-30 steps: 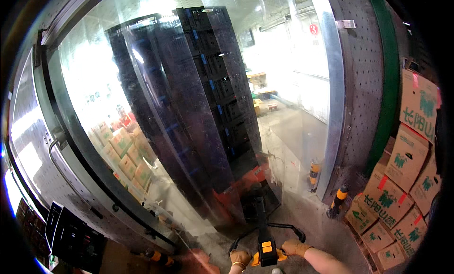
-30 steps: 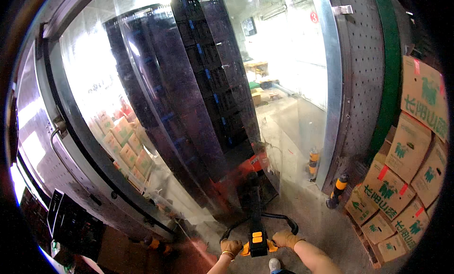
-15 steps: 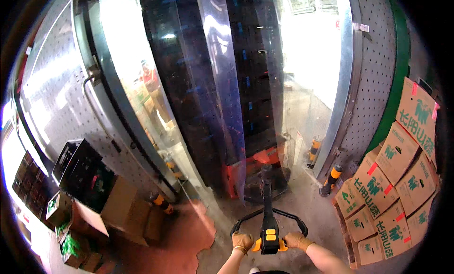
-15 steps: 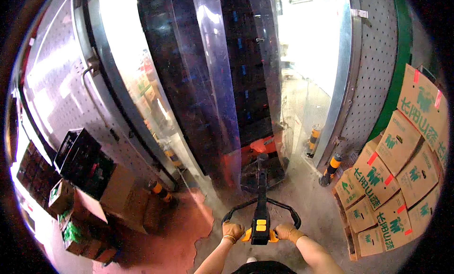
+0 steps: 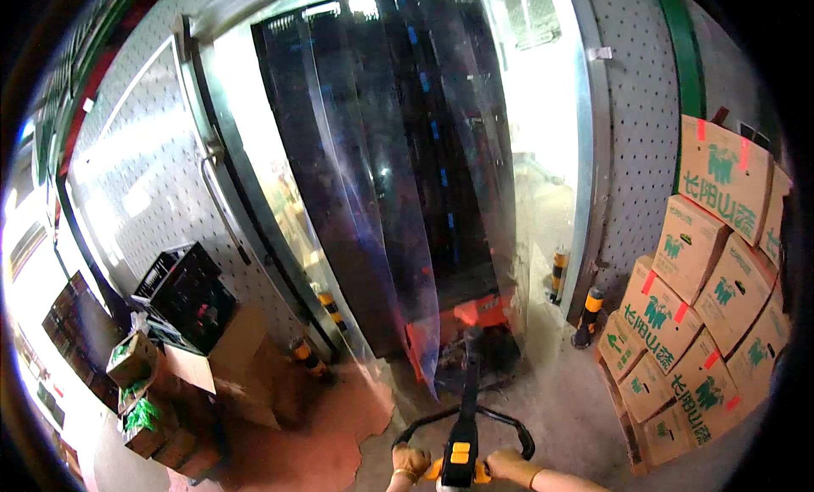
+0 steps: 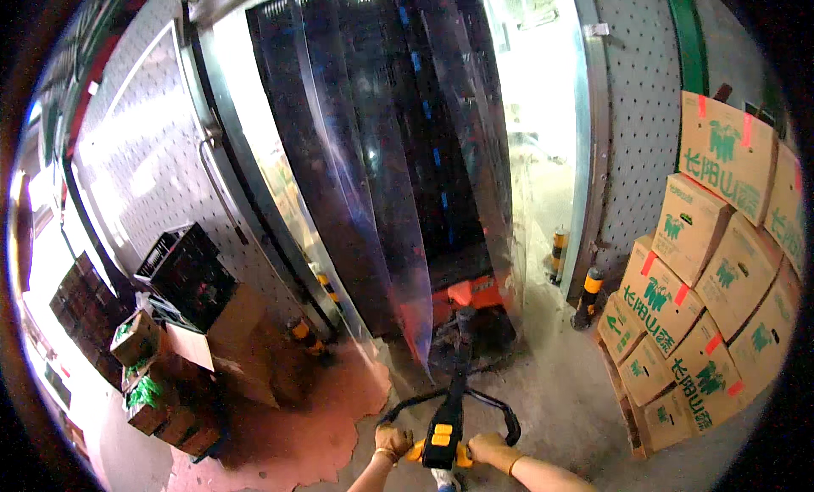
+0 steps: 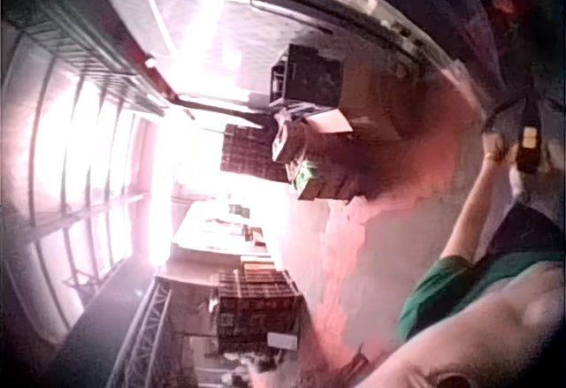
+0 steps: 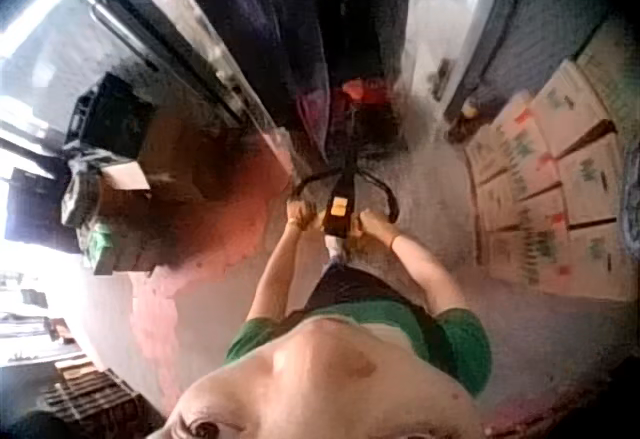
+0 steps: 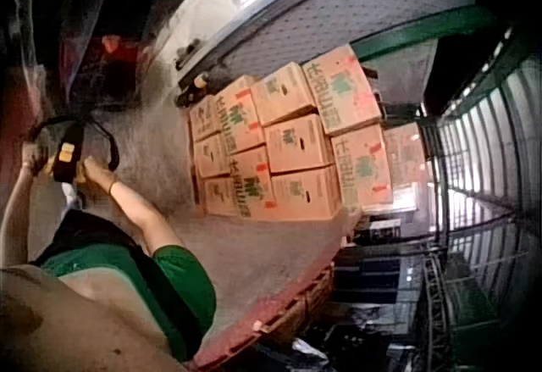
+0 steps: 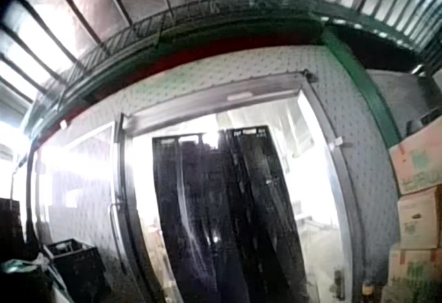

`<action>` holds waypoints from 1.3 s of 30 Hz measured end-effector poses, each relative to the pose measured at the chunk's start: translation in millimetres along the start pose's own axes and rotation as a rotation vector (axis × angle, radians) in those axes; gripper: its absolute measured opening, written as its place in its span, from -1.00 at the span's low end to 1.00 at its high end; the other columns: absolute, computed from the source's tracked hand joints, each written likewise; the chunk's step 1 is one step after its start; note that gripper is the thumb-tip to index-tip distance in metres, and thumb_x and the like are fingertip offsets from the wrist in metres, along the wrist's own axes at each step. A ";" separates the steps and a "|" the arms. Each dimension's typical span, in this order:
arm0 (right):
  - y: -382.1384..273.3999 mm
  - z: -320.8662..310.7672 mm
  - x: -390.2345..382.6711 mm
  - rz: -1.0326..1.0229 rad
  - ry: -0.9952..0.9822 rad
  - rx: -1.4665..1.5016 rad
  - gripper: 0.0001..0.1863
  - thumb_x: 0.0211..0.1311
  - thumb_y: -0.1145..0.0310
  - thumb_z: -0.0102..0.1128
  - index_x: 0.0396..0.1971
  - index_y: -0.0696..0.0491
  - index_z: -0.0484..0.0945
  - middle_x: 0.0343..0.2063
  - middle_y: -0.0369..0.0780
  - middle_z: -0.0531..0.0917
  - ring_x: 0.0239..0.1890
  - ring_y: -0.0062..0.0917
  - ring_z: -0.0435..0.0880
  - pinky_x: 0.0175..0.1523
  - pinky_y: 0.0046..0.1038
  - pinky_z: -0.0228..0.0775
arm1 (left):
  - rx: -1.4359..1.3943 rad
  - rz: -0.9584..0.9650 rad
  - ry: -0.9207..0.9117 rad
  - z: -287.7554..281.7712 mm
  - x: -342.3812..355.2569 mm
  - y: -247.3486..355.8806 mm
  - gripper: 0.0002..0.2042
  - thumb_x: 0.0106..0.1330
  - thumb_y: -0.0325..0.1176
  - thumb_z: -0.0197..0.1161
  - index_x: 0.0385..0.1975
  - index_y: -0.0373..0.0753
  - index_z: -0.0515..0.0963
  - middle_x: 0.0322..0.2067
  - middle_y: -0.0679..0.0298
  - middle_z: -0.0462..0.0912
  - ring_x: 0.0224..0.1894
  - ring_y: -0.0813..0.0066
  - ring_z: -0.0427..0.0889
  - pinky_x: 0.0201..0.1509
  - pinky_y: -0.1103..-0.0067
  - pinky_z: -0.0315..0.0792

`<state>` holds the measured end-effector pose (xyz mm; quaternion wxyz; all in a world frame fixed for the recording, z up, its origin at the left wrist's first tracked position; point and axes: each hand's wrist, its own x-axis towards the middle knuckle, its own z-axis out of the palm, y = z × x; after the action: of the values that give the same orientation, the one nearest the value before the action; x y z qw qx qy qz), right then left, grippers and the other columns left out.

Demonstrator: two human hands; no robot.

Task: The person operates a manual pallet jack to lift and transport a tall stack of black crates across a warehouse floor. They navigate through aisles, pass through a plastic strip curtain, and maneuver around other pallets and boxes before positioning the stack near a wall.

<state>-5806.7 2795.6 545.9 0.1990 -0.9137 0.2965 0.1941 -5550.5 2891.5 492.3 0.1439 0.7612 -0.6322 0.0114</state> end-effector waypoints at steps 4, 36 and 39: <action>-13.2 63.1 -40.8 -0.078 -0.008 0.037 -0.71 0.05 0.25 0.08 -0.35 0.12 0.64 -0.38 -0.05 0.67 -0.31 -0.17 0.67 -0.27 -0.18 0.51 | 0.086 -0.076 -0.218 -2.5 -74.2 19.8 -0.60 0.19 -0.12 -0.05 -0.70 -0.20 0.62 -0.61 0.17 0.63 -0.46 0.16 0.62 -0.18 0.29 0.38; -258.0 314.9 -388.9 0.026 -0.018 0.360 -0.73 0.11 0.22 0.06 -0.20 -0.12 0.61 -0.36 -0.09 0.66 -0.28 -0.25 0.64 -0.21 -0.25 0.44 | 0.023 -0.022 -0.019 -30.1 -549.8 85.4 -0.66 0.13 -0.23 0.03 -0.81 -0.25 0.54 -0.74 0.22 0.58 -0.59 0.19 0.58 -0.19 0.32 0.45; -265.1 338.3 -390.8 -0.067 -0.039 0.171 -0.76 -0.04 0.24 0.15 -0.47 0.08 0.65 -0.48 -0.01 0.65 -0.37 -0.14 0.67 -0.27 -0.15 0.48 | 0.067 -0.035 -0.252 -48.8 -586.4 92.7 -0.72 0.03 -0.25 0.08 -0.78 -0.28 0.54 -0.69 0.12 0.60 -0.49 0.13 0.62 -0.10 0.32 0.43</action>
<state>-6015.3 3336.7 510.5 0.2884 -0.8987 0.2774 0.1793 -5749.4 3450.6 441.2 0.0379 0.7719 -0.6312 -0.0659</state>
